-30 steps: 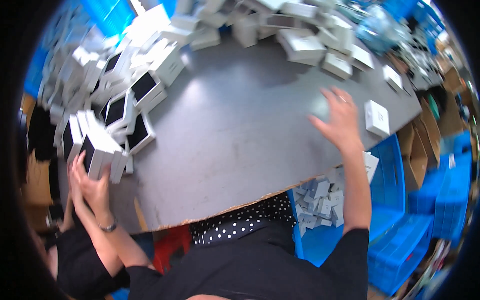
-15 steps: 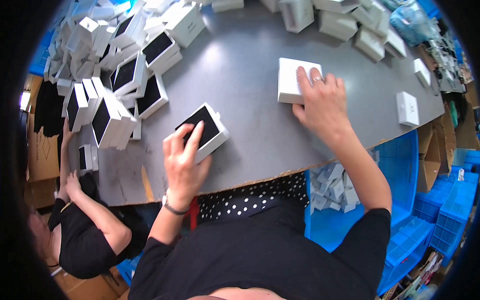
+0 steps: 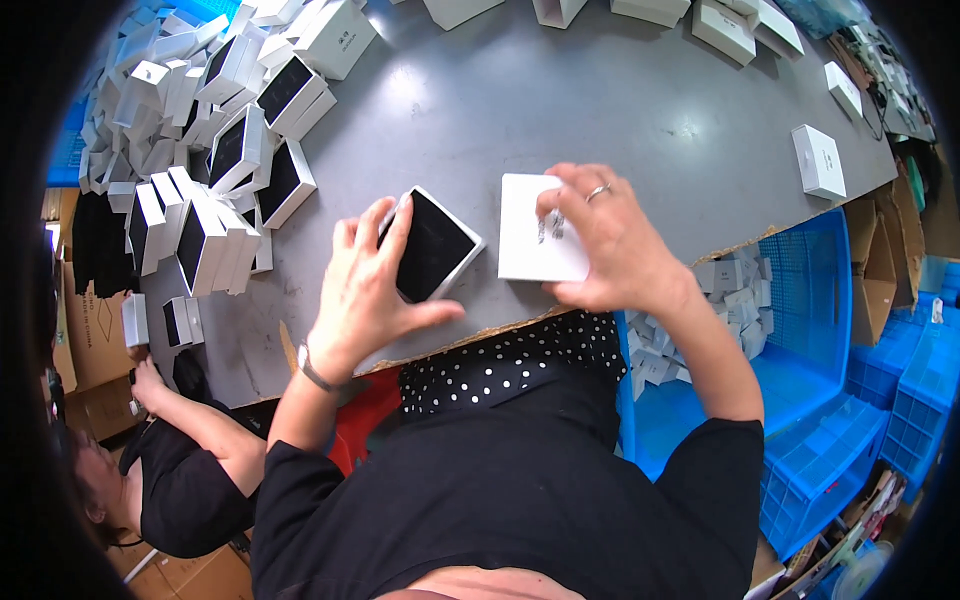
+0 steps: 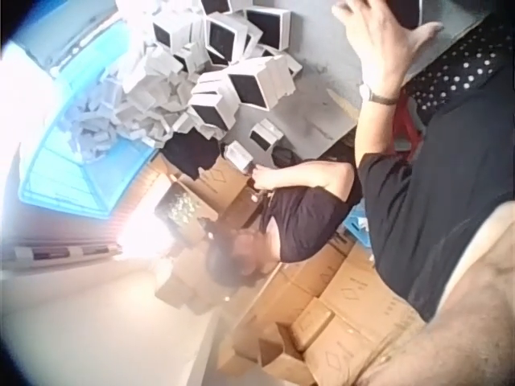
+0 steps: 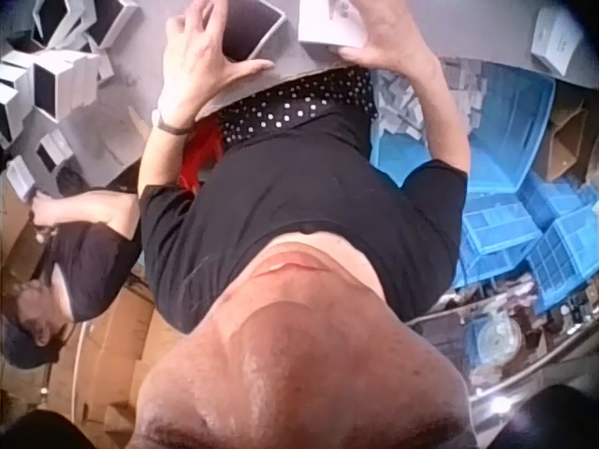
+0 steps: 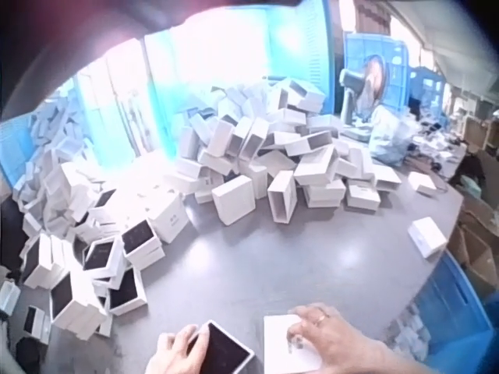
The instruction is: Packaging jewelry boxes into white outer sleeves at a warehouse workbench.
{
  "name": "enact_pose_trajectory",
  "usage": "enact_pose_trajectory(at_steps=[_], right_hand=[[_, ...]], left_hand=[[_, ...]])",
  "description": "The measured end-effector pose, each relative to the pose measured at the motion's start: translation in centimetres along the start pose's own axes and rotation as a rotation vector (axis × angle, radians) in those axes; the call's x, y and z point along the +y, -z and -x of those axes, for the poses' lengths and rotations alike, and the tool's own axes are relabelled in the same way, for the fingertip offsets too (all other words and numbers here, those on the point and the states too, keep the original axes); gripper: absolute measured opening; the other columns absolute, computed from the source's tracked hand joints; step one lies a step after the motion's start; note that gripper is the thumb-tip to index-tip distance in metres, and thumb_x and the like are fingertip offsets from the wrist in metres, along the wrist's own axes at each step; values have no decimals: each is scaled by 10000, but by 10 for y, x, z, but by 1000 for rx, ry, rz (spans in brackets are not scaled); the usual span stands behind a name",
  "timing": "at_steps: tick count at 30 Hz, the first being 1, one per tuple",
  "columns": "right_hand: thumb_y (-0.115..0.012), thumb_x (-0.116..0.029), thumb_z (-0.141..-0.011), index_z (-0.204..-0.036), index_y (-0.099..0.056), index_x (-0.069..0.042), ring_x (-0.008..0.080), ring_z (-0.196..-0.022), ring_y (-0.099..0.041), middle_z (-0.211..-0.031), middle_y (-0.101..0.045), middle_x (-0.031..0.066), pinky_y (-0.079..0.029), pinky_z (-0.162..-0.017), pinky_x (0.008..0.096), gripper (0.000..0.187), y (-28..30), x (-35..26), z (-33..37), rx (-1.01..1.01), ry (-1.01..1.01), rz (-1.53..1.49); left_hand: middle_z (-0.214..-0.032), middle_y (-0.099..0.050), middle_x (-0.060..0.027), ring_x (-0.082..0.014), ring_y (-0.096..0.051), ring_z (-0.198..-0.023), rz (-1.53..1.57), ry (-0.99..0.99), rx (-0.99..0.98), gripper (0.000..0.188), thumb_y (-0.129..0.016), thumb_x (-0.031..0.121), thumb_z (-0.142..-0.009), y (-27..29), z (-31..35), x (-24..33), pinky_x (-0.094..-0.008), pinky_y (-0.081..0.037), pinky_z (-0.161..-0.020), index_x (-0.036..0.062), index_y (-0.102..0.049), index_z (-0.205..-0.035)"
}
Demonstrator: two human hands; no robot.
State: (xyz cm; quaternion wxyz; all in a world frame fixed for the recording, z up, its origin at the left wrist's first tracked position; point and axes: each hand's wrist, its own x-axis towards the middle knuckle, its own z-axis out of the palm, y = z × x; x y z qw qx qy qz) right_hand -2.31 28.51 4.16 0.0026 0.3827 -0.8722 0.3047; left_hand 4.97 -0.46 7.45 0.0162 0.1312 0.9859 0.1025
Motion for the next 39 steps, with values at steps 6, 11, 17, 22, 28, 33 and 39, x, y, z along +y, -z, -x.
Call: enact_pose_trajectory(at_steps=[6,11,17,22,28,33,39], right_hand=[[-831,-171,-552,-1165,-557,-153,399,-1285,-460,-1374,-500,155,-394,-1059,518,672,-11,-11,-2,12,57,-52],[-836,-157,-538,-1115,-557,-150,415,-1289,-457,-1378,-510,161,-402,-1069,522,641,-19,-14,-10,39,35,-30],[-807,-126,-527,-1085,-555,-141,428,-1250,-461,-1353,-519,167,-418,-1047,511,612,-21,-15,-14,15,123,-79],[-794,-118,-521,-1076,-558,-134,428,-1245,-461,-1332,-522,171,-412,-1057,520,602,-16,-5,-28,-60,134,-193],[-788,-123,-509,-1092,-561,-138,424,-1245,-465,-1323,-522,165,-399,-1065,539,625,-15,-2,-28,-115,162,-175],[-783,-130,-504,-1084,-561,-140,416,-1251,-464,-1325,-520,161,-405,-1045,529,621,-21,-7,-24,-54,158,-137],[-792,-151,-519,-1066,-581,-137,415,-1260,-460,-1336,-518,163,-403,-1041,530,587,-30,-11,-27,-31,149,-137]], left_hand=[[-1497,-368,-270,-407,-604,-1179,204,47,-46,1108,-992,334,-532,-10,-4,-6,-422,-556,-969,-55,-421,-1398],[-1448,-422,-229,-424,-445,-1338,502,-260,126,838,-952,181,-590,-38,-23,-30,-510,-403,-1130,75,-508,-1292],[-1443,-425,-215,-420,-412,-1359,501,-260,141,889,-945,154,-592,-45,-11,-17,-505,-395,-1133,91,-476,-1344],[-1443,-428,-198,-397,-414,-1365,590,-236,96,953,-953,162,-593,-42,-14,-18,-491,-381,-1143,106,-437,-1392],[-1390,-445,-181,-390,-418,-1325,589,-231,28,668,-899,350,-681,-35,-12,-25,-516,-352,-1126,121,-581,-1222],[-1387,-456,-165,-382,-445,-1297,488,-6,159,480,-846,301,-703,-48,-18,-3,-505,-361,-1114,95,-616,-1071],[-1478,-414,-202,-305,-453,-1361,1052,-13,289,744,-690,176,-839,-65,-12,-18,-424,-396,-1116,57,-384,-1507]])
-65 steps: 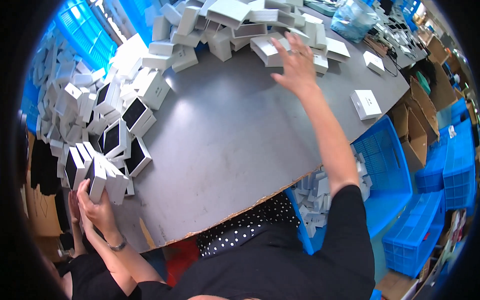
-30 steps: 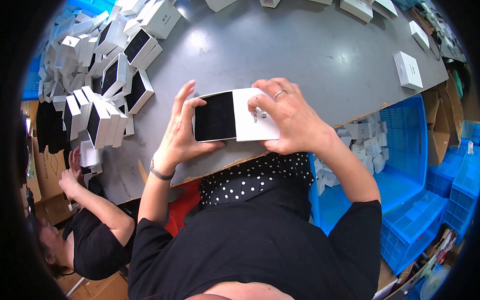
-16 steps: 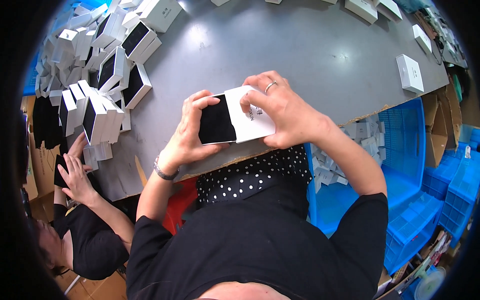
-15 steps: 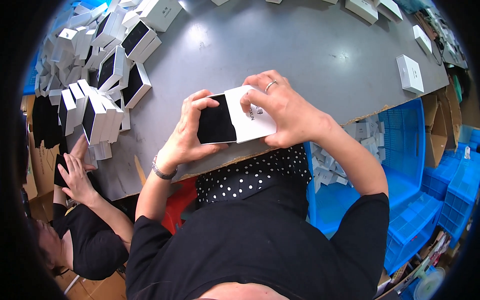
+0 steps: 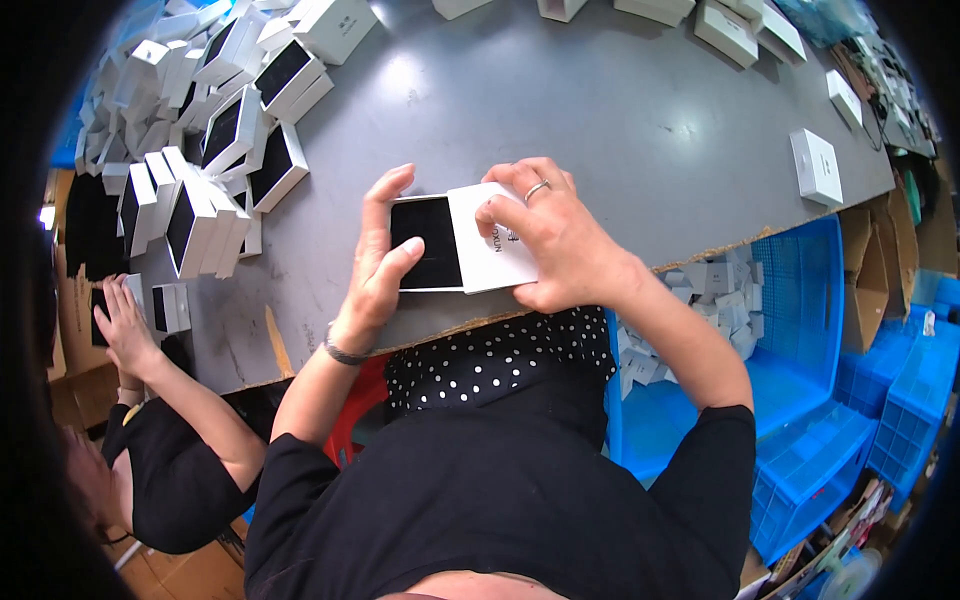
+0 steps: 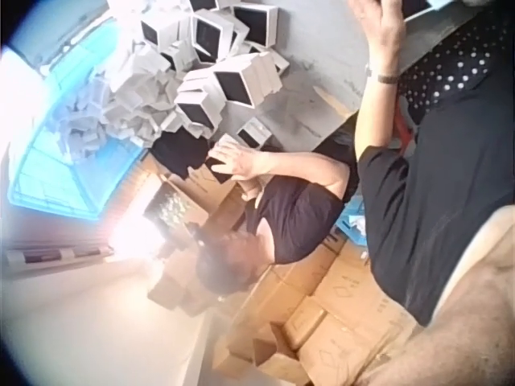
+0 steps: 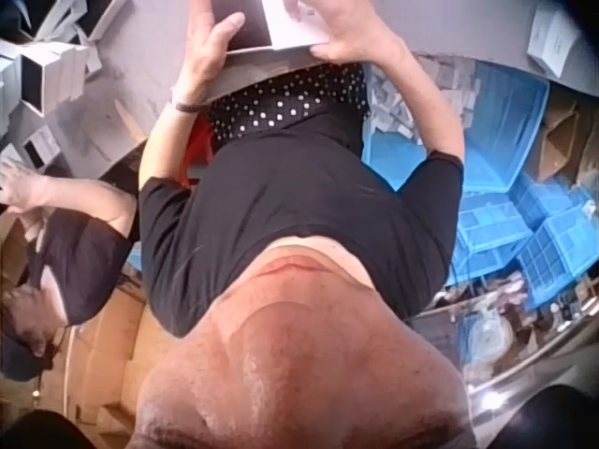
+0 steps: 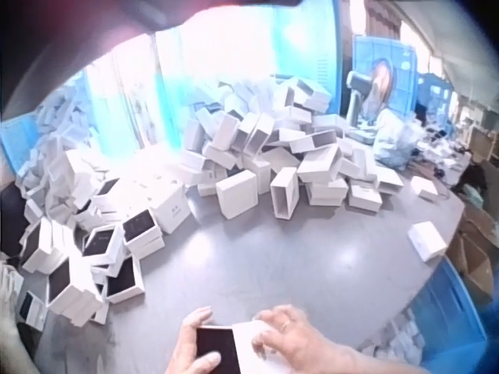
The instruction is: Packaging jewelry boxes into white outer sleeves at a warehouse workbench.
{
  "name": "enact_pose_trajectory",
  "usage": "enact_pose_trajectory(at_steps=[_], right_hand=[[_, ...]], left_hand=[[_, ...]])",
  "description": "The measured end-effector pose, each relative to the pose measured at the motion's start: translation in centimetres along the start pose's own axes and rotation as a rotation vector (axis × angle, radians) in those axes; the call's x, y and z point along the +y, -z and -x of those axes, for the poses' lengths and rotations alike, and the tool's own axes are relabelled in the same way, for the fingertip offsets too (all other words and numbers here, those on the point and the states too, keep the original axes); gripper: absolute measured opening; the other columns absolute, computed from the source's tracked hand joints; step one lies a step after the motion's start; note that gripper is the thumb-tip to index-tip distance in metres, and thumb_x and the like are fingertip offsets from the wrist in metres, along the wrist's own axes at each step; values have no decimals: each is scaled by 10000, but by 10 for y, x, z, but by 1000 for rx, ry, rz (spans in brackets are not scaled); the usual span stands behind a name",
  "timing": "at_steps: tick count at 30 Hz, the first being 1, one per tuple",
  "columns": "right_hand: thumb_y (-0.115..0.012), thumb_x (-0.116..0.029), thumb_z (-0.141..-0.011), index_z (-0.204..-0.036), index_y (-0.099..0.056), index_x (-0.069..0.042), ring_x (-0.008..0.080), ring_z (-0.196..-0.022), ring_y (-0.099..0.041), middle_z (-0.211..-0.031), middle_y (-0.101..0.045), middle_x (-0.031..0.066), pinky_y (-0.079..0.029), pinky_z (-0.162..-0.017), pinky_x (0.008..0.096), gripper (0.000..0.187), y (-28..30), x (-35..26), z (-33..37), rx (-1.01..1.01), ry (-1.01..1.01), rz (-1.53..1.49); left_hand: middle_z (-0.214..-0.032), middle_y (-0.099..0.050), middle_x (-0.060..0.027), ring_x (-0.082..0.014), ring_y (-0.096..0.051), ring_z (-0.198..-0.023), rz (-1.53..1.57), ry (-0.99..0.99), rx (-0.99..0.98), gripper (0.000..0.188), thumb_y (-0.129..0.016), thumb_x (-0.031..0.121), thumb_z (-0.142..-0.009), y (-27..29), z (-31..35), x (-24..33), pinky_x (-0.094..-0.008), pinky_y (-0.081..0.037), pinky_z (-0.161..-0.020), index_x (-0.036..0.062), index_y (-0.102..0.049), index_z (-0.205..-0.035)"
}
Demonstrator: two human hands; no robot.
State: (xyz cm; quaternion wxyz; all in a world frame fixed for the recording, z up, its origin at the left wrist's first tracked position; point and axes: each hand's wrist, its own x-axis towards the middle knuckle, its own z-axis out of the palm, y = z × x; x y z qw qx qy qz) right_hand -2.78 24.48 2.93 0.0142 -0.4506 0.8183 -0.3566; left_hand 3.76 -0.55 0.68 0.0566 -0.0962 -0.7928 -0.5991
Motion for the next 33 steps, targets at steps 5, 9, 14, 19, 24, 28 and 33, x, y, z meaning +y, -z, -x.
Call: enact_pose_trajectory(at_steps=[5,9,14,19,24,28,33], right_hand=[[-811,-176,-523,-1137,-600,-156,434,-1289,-445,-1360,-507,166,-384,-1071,536,650,-13,-12,-11,61,51,-40],[-809,-236,-538,-1177,-578,-159,421,-1302,-443,-1353,-505,165,-334,-1109,549,684,32,-22,22,-69,-212,181],[-852,-257,-603,-1281,-583,-154,399,-1445,-367,-1483,-464,169,-293,-1179,580,736,122,-11,33,-302,-585,762],[-681,43,-778,-1431,-499,-170,234,-1527,-307,-1551,-460,33,-239,-1255,550,711,120,117,-134,214,58,1143],[-750,-84,-831,-1374,-562,-151,269,-1313,-555,-1374,-622,42,-373,-1171,467,579,152,144,-166,-33,-170,931],[-772,-257,-874,-1348,-596,-76,293,-1023,-652,-1156,-691,128,-537,-921,390,537,128,75,-137,-418,-61,72],[-790,-408,-851,-1453,-530,-76,340,-1243,-569,-1291,-635,179,-470,-1052,425,736,73,46,-87,-485,-127,260]], left_hand=[[-1694,-62,-233,-395,-34,-1576,283,32,100,913,-543,388,-987,-52,-6,23,-508,-101,-1259,-15,-34,-1629],[-1646,-244,-264,-414,-147,-1560,-385,-180,154,941,-747,401,-846,9,-1,34,-515,-126,-1256,-2,-321,-1581],[-1446,-472,-181,-392,-371,-1416,-1505,23,733,711,-864,251,-748,164,32,47,-515,-312,-1175,97,-562,-1373],[-1376,-514,-179,-375,-550,-1247,-1265,148,596,634,-847,190,-747,214,41,44,-431,-442,-1083,101,-580,-1316],[-1175,-612,-164,-347,-582,-1162,-1148,-249,553,568,-767,-11,-674,164,39,53,-441,-482,-1005,84,-643,-1220],[-1173,-612,-112,-305,-605,-1132,-829,-398,264,631,-727,-97,-608,105,45,38,-423,-542,-929,122,-688,-1198],[-1475,-433,-147,-336,-507,-1287,-643,-112,-223,701,-797,35,-663,88,29,36,-417,-514,-1028,149,-627,-1333]])
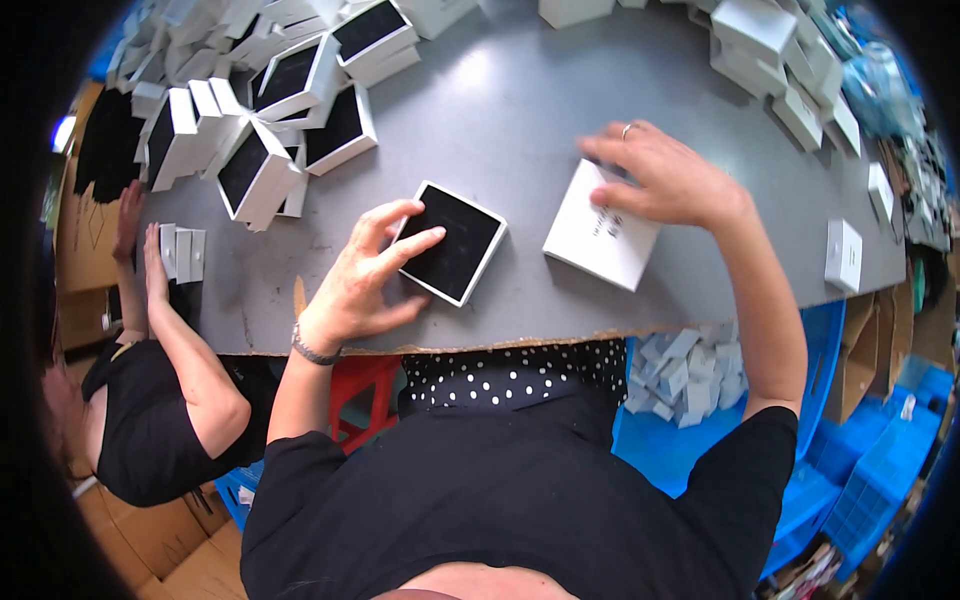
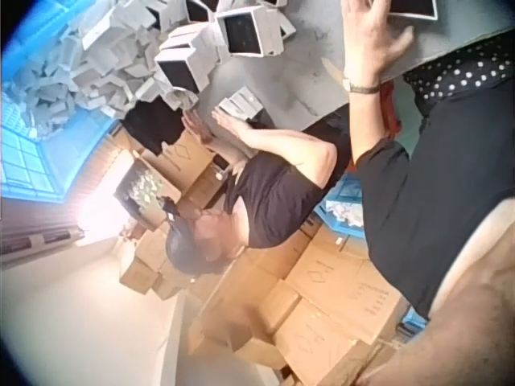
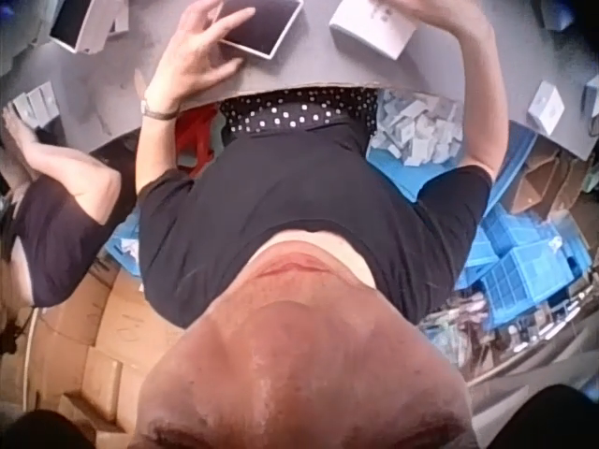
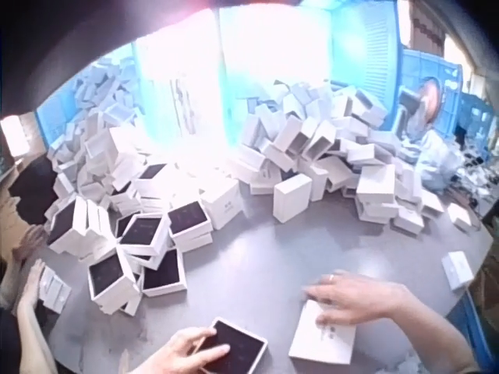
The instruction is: Packaging jewelry boxes into white outer sleeves at a warehouse workbench.
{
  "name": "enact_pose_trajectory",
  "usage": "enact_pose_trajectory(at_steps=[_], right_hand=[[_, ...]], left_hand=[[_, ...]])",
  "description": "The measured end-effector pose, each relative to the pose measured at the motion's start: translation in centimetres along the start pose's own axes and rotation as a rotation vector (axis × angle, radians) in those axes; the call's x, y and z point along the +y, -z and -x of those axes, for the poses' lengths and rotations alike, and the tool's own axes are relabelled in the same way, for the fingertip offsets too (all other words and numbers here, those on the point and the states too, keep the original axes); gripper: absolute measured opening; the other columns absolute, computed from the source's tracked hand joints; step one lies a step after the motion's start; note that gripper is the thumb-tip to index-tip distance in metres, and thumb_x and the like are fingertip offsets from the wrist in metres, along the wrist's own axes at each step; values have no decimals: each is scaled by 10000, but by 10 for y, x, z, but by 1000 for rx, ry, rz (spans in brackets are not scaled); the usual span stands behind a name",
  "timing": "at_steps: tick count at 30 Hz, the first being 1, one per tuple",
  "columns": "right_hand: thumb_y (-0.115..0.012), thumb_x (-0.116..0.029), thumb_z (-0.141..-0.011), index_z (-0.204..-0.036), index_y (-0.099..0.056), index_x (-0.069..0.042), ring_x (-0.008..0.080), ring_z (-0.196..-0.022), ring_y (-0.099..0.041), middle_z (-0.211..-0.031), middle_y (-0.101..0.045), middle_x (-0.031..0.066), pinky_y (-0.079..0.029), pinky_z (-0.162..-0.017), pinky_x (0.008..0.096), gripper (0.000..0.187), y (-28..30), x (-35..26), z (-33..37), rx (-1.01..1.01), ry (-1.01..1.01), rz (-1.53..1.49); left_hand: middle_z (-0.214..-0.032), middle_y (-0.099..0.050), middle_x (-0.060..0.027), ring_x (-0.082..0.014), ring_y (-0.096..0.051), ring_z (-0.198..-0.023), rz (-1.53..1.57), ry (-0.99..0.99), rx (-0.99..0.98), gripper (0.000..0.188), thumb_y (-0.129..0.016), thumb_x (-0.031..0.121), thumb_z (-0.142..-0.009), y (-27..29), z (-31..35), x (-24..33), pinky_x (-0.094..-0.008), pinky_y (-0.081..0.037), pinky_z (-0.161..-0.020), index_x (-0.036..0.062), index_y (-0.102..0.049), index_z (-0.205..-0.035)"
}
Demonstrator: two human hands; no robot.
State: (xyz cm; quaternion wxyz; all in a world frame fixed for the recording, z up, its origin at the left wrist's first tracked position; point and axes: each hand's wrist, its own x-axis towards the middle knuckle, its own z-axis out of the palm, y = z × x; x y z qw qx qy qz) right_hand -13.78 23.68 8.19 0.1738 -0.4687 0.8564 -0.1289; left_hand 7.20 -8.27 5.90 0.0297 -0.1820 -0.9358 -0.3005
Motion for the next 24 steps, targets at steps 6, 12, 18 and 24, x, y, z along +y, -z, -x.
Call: enact_pose_trajectory(at_steps=[6,12,18,24], right_hand=[[-876,-360,-650,-1512,-460,-157,423,-1358,-438,-1485,-449,193,-352,-1135,545,978,-68,-69,50,343,-102,-33],[-849,-225,-599,-1489,-490,-169,418,-1373,-428,-1509,-448,157,-350,-1150,530,962,-72,-69,39,385,13,-71],[-785,-171,-595,-1490,-488,-176,413,-1374,-424,-1518,-446,150,-345,-1153,522,943,-74,-65,45,255,184,-82],[-812,-199,-608,-1475,-498,-108,404,-1341,-450,-1456,-499,142,-352,-1146,520,927,-86,-72,43,466,107,-147]], left_hand=[[-1538,-374,-217,-435,-438,-1368,-123,-10,108,695,-963,271,-583,-20,-10,-2,-501,-410,-1120,122,-604,-1160],[-1430,-463,-198,-417,-476,-1327,135,68,87,727,-956,205,-576,-44,-27,4,-490,-430,-1098,114,-564,-1183],[-1399,-484,-186,-374,-501,-1312,107,72,150,761,-944,196,-573,-51,-18,8,-468,-409,-1116,106,-559,-1224],[-1398,-476,-181,-377,-482,-1318,166,87,231,853,-947,143,-555,-57,-20,10,-462,-423,-1098,94,-513,-1287]])
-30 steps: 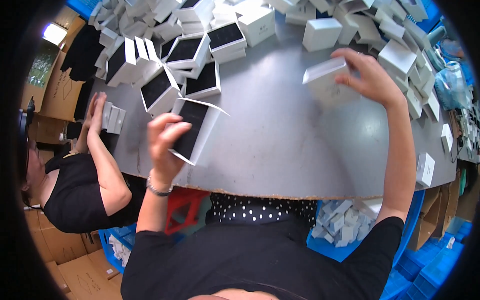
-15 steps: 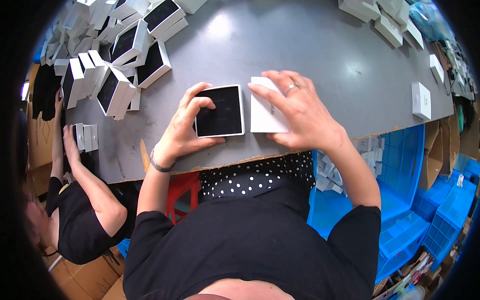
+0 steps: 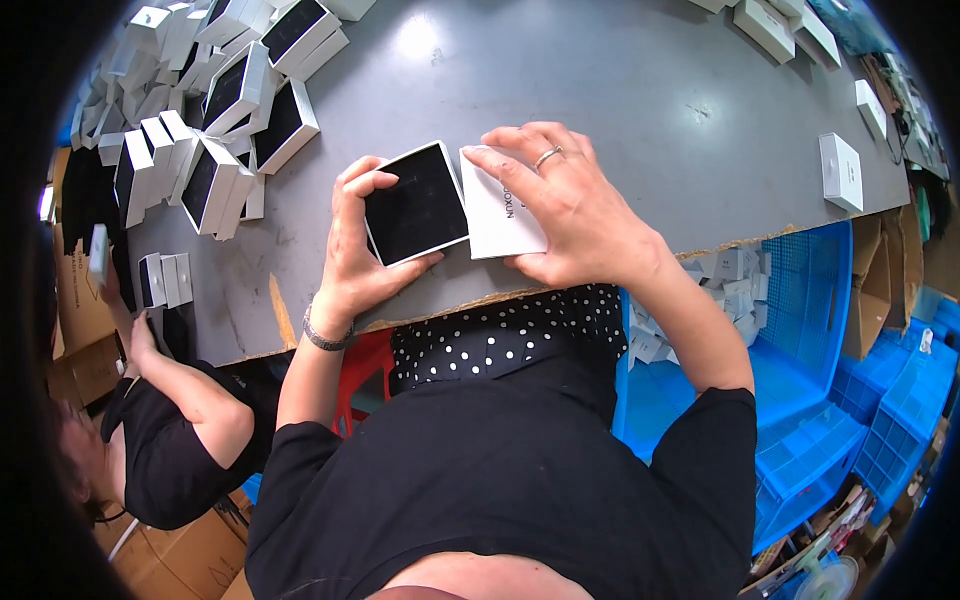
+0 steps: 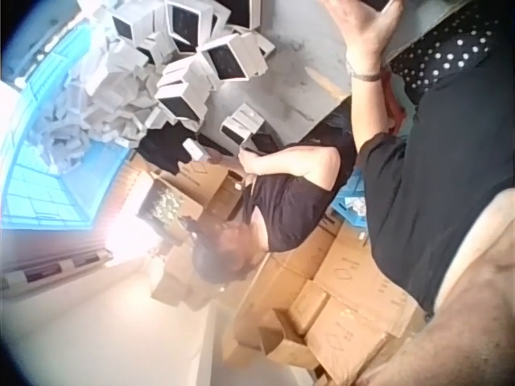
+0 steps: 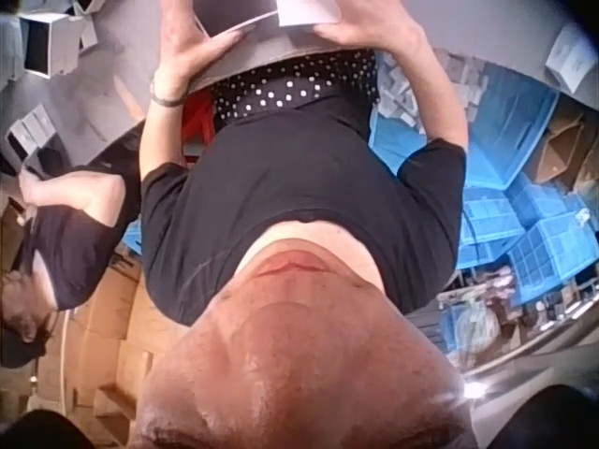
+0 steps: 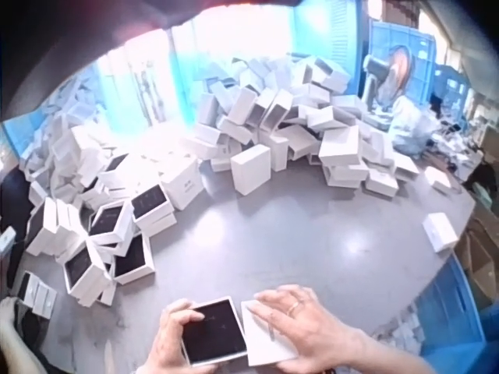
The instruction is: Packaging jewelry boxes into white outer sleeves at a warehouse workbench.
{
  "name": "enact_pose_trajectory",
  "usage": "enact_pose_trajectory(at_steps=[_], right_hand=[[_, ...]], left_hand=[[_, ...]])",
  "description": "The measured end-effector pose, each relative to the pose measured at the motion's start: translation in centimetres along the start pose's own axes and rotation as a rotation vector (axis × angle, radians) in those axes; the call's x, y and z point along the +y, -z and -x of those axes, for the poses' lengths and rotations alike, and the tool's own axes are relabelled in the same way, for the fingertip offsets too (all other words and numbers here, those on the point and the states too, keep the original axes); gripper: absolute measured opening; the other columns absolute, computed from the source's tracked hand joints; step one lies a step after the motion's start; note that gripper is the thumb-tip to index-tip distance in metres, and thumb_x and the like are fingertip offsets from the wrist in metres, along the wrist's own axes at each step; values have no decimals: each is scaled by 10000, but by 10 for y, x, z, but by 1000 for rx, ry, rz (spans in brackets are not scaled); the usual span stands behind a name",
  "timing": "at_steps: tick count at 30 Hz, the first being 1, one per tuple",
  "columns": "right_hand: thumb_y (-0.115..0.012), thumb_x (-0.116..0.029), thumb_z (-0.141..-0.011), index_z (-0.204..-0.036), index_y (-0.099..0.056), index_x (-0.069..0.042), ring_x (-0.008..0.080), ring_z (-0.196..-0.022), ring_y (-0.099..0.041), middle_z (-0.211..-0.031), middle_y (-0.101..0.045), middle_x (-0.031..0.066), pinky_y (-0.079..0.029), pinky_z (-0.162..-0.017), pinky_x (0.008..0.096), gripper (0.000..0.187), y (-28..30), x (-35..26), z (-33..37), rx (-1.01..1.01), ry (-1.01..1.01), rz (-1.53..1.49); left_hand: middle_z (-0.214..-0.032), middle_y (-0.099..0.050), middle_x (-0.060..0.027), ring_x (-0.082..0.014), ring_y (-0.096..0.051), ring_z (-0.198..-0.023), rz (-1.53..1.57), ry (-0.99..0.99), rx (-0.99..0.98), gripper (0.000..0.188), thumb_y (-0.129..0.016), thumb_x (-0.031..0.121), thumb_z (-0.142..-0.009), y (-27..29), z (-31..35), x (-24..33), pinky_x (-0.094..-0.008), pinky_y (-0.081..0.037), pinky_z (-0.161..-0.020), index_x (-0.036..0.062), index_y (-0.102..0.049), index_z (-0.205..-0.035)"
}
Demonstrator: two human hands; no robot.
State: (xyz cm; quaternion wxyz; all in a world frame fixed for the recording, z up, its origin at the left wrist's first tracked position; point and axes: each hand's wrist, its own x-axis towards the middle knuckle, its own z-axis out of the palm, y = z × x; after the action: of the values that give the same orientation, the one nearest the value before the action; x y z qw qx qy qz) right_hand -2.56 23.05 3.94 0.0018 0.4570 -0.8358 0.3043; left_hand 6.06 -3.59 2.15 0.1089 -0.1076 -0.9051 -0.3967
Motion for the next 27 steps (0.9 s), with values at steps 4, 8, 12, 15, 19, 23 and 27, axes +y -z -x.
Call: enact_pose_trajectory(at_steps=[4,8,12,15,19,23,27], right_hand=[[-804,-189,-590,-1468,-507,-94,403,-1322,-460,-1444,-507,138,-356,-1142,518,932,1,-5,-1,-7,-12,49],[-776,-179,-561,-1455,-529,-86,396,-1308,-460,-1408,-532,143,-372,-1126,510,931,6,0,-4,26,80,107],[-764,-191,-551,-1443,-542,-73,401,-1277,-475,-1374,-551,162,-389,-1106,506,927,0,7,-4,-57,65,-125],[-765,-208,-546,-1430,-542,-55,404,-1251,-477,-1355,-553,163,-398,-1077,512,924,-3,4,-8,-3,76,-80],[-771,-262,-542,-1370,-577,-43,413,-1243,-471,-1383,-548,161,-385,-1058,543,877,-26,-18,-22,103,89,-38],[-802,-270,-565,-1366,-585,-117,396,-1273,-464,-1404,-543,135,-375,-1063,551,844,-19,-19,-29,81,42,-88],[-880,-411,-611,-1385,-576,-173,372,-1377,-440,-1418,-527,129,-323,-1117,614,865,65,-6,-38,-565,-50,61]], left_hand=[[-1406,-466,-182,-383,-470,-1323,-12,-67,19,866,-947,117,-551,1,1,3,-461,-425,-1099,95,-508,-1297],[-1393,-462,-185,-377,-464,-1335,57,-73,-57,900,-955,120,-562,-1,4,7,-457,-430,-1101,96,-488,-1331],[-1407,-435,-175,-366,-456,-1350,251,-28,-183,951,-957,116,-586,-3,2,4,-459,-437,-1098,97,-432,-1378],[-1428,-398,-201,-363,-445,-1355,257,8,-134,1215,-949,266,-618,-6,-3,11,-455,-423,-1108,87,-215,-1569],[-1614,-202,-282,-421,-214,-1512,399,5,46,1263,-719,614,-793,-41,-15,14,-497,-208,-1227,-22,-12,-1623],[-1674,-90,-282,-448,-117,-1548,516,40,123,1140,-629,618,-855,-53,-17,24,-555,-154,-1238,-47,-102,-1615],[-1556,-360,-251,-459,-153,-1534,-286,-51,324,806,-857,304,-706,39,-9,14,-582,-186,-1223,53,-569,-1415]])
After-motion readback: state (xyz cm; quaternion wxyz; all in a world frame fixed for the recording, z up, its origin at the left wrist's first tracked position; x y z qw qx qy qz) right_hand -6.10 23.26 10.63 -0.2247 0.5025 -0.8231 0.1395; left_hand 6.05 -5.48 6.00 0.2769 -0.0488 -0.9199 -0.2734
